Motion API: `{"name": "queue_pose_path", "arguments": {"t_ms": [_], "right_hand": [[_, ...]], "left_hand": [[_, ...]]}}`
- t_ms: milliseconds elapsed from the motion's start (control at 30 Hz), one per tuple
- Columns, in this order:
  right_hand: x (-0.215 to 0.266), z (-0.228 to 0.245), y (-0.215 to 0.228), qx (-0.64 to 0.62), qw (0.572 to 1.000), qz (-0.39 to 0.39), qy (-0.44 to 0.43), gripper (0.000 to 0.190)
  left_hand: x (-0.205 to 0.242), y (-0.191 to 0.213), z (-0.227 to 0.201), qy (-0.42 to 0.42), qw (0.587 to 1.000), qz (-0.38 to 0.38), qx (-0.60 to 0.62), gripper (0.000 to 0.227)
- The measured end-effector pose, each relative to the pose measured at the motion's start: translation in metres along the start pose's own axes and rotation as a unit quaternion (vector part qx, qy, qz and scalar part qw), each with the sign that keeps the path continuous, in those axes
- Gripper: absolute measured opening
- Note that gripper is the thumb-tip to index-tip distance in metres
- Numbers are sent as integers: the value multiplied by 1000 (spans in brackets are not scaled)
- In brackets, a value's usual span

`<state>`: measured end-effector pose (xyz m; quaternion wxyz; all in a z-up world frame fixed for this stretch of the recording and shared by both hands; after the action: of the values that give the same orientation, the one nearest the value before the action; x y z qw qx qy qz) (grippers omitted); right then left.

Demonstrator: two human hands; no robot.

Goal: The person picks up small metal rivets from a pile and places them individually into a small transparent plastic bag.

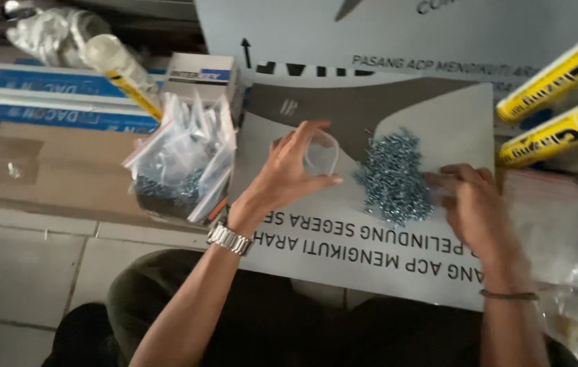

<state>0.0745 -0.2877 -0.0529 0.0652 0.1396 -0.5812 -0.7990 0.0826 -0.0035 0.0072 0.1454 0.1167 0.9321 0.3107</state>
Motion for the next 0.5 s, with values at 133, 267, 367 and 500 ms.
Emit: {"name": "queue_pose_path", "arguments": {"t_ms": [133, 267, 367, 500], "right_hand": [[7, 0, 3, -81, 996, -37, -19, 46], [3, 2, 11, -111, 992, -36, -49, 16], [0, -3, 13, -148, 986, -47, -57, 14], [4, 9, 30, -157, 984, -84, -12, 10]], "left_hand": [[-2, -8, -3, 30, 999, 19, 3, 67], [-3, -13, 1, 22, 1000, 1, -7, 69], [-4, -10, -1, 18, 1000, -8, -9, 74], [-2, -6, -6, 36, 999, 4, -1, 61]]}}
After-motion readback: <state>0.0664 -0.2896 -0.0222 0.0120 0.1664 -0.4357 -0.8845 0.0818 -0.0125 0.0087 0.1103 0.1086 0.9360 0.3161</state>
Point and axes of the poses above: each hand's wrist, its own x-axis away from the middle knuckle, its own y-axis out of the back of the hand, z = x × y, the point moved 9 cm from there along -x, towards the middle knuckle, and after that the axes turned 2 degrees about -z, right-handed, at the moved point
